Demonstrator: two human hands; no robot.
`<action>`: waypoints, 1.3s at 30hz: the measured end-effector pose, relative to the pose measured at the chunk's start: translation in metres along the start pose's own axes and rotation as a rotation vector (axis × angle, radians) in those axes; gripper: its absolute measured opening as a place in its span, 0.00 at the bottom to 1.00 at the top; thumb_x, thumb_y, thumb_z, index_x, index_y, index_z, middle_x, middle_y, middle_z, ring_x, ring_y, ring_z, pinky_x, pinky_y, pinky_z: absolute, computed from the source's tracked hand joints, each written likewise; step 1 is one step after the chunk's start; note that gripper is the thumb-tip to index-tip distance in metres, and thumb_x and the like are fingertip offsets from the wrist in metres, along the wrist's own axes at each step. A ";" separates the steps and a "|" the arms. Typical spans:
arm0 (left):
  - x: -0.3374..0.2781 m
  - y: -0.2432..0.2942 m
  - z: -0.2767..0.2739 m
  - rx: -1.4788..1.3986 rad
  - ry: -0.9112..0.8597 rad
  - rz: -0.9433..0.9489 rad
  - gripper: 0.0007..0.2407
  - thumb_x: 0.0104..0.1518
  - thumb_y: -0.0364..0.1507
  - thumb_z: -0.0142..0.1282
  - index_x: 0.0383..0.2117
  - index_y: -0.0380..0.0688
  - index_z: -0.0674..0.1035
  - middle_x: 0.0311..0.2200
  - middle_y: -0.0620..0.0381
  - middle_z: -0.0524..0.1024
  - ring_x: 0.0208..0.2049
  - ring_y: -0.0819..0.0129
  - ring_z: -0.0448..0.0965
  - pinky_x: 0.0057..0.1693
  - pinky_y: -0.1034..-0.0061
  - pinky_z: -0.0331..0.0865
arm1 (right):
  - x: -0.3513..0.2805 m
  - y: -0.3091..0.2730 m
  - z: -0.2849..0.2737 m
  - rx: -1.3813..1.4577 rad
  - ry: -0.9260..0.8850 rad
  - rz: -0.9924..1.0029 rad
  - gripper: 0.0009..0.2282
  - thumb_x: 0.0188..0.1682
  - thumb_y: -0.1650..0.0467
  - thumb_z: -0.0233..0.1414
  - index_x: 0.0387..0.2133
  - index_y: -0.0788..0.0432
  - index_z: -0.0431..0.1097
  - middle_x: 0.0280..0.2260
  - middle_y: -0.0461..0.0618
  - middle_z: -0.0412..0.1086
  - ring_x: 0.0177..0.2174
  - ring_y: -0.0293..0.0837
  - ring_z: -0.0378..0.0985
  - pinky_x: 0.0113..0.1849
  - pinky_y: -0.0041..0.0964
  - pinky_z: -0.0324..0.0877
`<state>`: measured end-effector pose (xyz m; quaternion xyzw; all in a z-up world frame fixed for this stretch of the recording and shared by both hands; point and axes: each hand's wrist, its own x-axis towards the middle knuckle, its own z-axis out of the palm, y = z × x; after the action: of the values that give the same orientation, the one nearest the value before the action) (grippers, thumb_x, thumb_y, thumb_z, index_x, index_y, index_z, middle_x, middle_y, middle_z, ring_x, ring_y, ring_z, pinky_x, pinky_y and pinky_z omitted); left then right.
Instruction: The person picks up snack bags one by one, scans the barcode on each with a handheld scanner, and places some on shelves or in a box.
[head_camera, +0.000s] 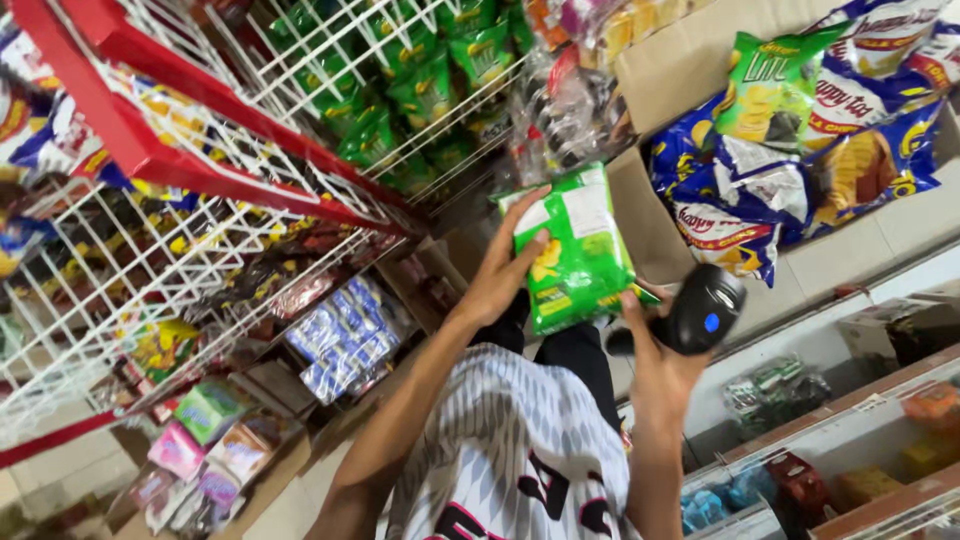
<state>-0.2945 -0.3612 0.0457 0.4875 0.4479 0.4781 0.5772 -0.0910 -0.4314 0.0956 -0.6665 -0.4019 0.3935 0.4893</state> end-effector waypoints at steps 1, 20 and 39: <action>-0.005 0.004 -0.004 -0.037 0.021 -0.045 0.25 0.72 0.29 0.50 0.73 0.47 0.56 0.73 0.51 0.58 0.74 0.59 0.54 0.75 0.64 0.50 | 0.003 0.009 0.008 0.059 0.010 -0.010 0.12 0.49 0.73 0.66 0.39 0.63 0.70 0.28 0.39 0.61 0.28 0.34 0.63 0.31 0.28 0.61; 0.017 0.002 0.048 -0.528 0.722 -0.214 0.22 0.61 0.29 0.56 0.63 0.56 0.71 0.57 0.52 0.73 0.53 0.64 0.75 0.54 0.73 0.73 | 0.172 0.029 0.049 -0.143 -0.757 0.088 0.12 0.43 0.67 0.65 0.35 0.62 0.77 0.26 0.41 0.72 0.27 0.33 0.69 0.30 0.34 0.67; 0.188 -0.097 -0.222 -0.394 0.419 -0.527 0.27 0.62 0.45 0.39 0.68 0.59 0.55 0.70 0.44 0.53 0.34 0.42 0.86 0.41 0.61 0.80 | 0.326 0.139 0.372 0.075 -0.649 0.515 0.17 0.42 0.75 0.63 0.42 0.57 0.65 0.37 0.47 0.75 0.37 0.41 0.78 0.40 0.40 0.76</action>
<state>-0.4752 -0.1523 -0.0872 0.1274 0.5656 0.4797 0.6586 -0.2921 -0.0337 -0.1604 -0.5683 -0.3410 0.7071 0.2466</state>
